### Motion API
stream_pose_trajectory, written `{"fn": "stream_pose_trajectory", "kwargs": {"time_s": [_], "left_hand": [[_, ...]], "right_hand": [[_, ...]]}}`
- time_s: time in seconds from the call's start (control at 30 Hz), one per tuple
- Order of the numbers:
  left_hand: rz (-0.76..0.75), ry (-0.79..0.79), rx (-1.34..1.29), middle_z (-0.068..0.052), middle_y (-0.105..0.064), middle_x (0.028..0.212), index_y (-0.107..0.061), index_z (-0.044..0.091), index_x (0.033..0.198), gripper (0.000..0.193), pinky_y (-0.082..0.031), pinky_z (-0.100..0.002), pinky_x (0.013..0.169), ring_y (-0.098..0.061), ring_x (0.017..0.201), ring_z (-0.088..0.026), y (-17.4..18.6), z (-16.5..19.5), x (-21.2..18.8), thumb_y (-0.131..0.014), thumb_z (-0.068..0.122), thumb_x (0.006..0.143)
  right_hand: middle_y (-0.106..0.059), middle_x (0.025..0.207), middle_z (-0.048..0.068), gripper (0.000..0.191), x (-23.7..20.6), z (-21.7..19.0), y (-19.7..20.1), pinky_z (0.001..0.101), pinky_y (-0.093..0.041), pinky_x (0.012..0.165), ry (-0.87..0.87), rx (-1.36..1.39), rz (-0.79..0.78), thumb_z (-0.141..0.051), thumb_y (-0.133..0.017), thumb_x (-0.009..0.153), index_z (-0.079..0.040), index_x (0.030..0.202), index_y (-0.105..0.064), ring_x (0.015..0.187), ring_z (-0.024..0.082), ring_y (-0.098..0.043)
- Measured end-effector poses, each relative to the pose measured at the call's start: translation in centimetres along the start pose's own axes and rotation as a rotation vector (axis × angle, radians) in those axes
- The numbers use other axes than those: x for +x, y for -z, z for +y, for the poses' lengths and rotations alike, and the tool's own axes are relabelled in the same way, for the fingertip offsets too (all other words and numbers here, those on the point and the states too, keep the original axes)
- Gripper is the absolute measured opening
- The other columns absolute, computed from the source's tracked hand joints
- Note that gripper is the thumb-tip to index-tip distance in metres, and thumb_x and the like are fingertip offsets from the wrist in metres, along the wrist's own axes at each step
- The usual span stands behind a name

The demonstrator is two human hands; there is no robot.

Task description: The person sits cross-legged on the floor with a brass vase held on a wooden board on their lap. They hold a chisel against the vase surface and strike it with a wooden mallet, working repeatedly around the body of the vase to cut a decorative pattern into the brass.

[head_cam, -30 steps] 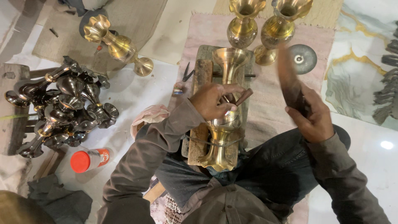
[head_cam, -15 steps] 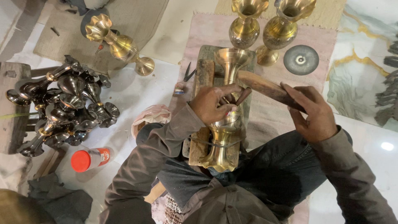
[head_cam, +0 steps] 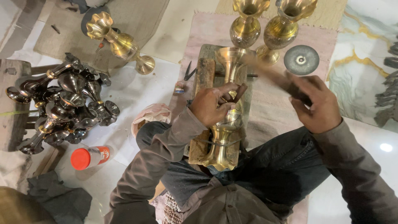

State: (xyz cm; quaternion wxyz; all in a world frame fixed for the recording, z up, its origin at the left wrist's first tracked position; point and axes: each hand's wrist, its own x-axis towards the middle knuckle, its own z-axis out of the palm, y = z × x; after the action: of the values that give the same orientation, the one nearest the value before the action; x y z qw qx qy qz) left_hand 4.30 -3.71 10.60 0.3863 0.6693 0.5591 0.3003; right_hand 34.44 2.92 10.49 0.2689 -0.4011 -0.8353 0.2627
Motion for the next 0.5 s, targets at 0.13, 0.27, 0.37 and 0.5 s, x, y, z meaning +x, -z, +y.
{"fn": "stream_pose_trajectory", "kwargs": {"time_s": [0.13, 0.27, 0.37, 0.5], "left_hand": [[0.058, -0.026, 0.020, -0.016, -0.078, 0.097, -0.063, 0.013, 0.132, 0.046, -0.062, -0.038, 0.075, -0.080, 0.086, -0.027, -0.3, 0.1, -0.4, -0.076, 0.015, 0.089], [0.046, 0.035, 0.029, -0.015, -0.079, 0.093, -0.063, 0.014, 0.133, 0.047, -0.061, -0.038, 0.076, -0.080, 0.085, -0.026, -0.5, 0.1, -0.5, -0.075, 0.015, 0.088], [0.050, 0.053, -0.010, -0.015, -0.079, 0.095, -0.063, 0.014, 0.133, 0.047, -0.062, -0.037, 0.075, -0.080, 0.086, -0.026, -0.5, 0.1, -0.5, -0.076, 0.014, 0.087], [0.042, 0.076, -0.013, -0.015, -0.078, 0.095, -0.061, 0.016, 0.137, 0.050, -0.063, -0.036, 0.075, -0.080, 0.087, -0.024, -0.7, 0.1, -0.6, -0.075, 0.015, 0.089]], "right_hand": [[-0.063, 0.123, 0.020, 0.070, 0.8, -0.8, 1.0, 0.0441, -0.053, 0.090, 0.088, -0.088, -0.053, 0.005, -0.067, 0.082, -0.010, 0.150, -0.055, 0.108, 0.038, -0.063], [-0.060, 0.125, 0.022, 0.062, 1.4, -1.2, 1.1, 0.0455, -0.053, 0.091, 0.057, 0.039, 0.044, -0.001, -0.072, 0.090, -0.012, 0.147, -0.051, 0.112, 0.036, -0.064], [-0.063, 0.121, 0.021, 0.072, 1.6, -1.1, 1.1, 0.0469, -0.055, 0.088, 0.131, -0.190, -0.154, 0.008, -0.064, 0.081, -0.015, 0.149, -0.058, 0.108, 0.040, -0.064], [-0.061, 0.126, 0.020, 0.067, 1.8, -0.9, 1.2, 0.0421, -0.058, 0.090, 0.026, 0.003, -0.054, 0.003, -0.065, 0.086, -0.014, 0.149, -0.054, 0.109, 0.033, -0.067]]}}
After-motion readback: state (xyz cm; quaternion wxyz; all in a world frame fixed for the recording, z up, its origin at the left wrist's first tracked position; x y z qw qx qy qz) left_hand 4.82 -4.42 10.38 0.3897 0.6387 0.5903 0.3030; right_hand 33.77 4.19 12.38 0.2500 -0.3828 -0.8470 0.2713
